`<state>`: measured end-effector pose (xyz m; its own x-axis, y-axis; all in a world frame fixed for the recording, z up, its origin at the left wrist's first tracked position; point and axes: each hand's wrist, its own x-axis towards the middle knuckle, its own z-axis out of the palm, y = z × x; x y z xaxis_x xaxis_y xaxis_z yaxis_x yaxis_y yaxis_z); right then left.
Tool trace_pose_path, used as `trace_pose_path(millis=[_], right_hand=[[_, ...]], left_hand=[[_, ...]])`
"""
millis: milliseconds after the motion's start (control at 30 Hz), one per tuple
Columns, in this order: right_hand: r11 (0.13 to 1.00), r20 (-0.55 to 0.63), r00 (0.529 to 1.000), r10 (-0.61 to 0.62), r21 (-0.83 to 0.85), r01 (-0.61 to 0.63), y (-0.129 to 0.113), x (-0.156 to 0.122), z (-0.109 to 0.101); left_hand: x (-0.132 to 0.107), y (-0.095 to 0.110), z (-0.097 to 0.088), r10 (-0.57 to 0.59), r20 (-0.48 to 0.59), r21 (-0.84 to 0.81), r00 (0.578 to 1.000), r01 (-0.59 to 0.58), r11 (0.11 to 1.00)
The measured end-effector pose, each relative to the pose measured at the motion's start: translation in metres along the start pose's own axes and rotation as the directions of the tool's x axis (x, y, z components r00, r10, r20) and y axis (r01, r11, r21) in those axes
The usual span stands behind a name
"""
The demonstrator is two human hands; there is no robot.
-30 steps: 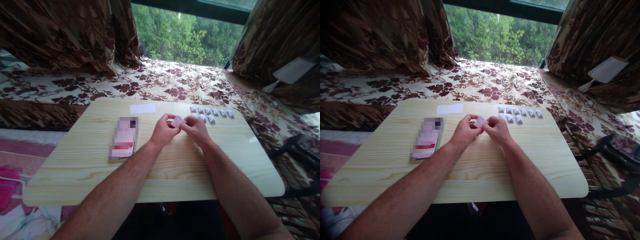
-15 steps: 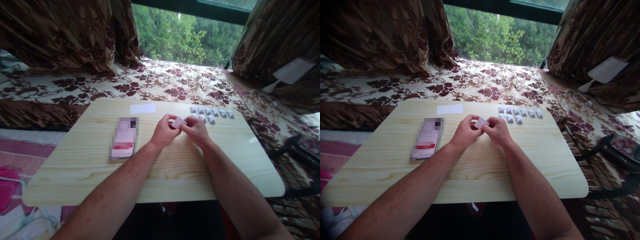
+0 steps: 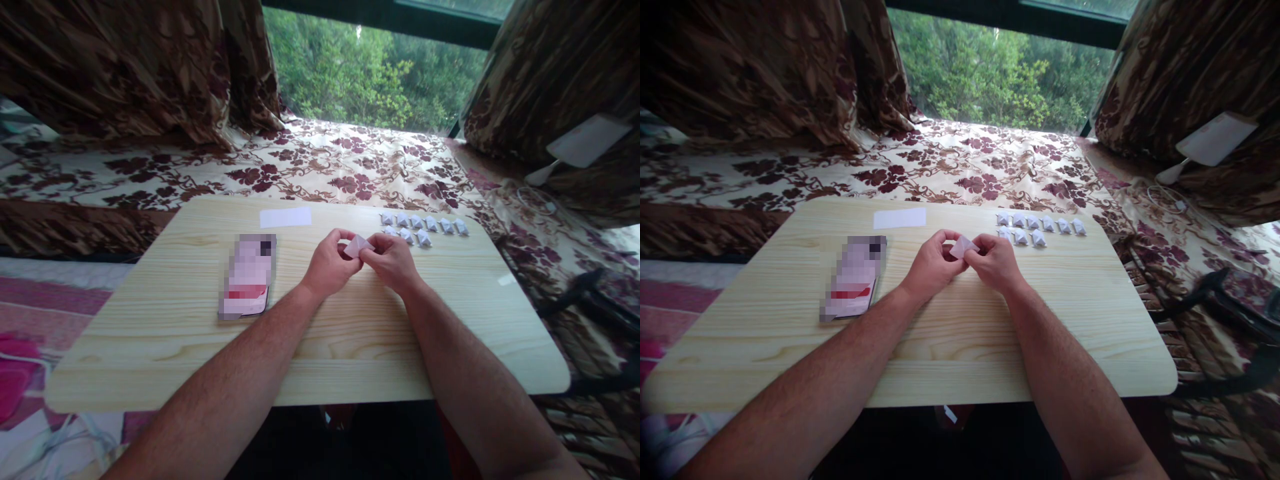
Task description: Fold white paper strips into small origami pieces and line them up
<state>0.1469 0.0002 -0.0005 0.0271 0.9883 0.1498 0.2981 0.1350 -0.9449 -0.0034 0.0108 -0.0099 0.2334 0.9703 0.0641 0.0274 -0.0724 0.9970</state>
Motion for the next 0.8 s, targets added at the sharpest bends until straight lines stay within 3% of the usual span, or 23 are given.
trace_pose_path(millis=[233, 567, 800], right_hand=[[1.0, -0.017, 1.0, 0.004, 0.018, -0.004, 0.0015, 0.0018, -0.0019], [0.999, -0.016, 1.0, 0.007, 0.042, -0.007, -0.0013, 0.002, -0.0028], [0.998, -0.013, 0.999, 0.046, 0.045, -0.045, -0.0005, 0.0021, -0.0026]], left_hand=[[0.0037, -0.0032, -0.0021, 0.007, -0.077, 0.015, 0.997, -0.006, 1.0], [0.0027, 0.0031, -0.0019, -0.038, -0.058, -0.038, 0.998, 0.036, 0.999], [0.0067, -0.0035, -0.0022, 0.024, -0.069, -0.07, 0.997, -0.028, 0.997]])
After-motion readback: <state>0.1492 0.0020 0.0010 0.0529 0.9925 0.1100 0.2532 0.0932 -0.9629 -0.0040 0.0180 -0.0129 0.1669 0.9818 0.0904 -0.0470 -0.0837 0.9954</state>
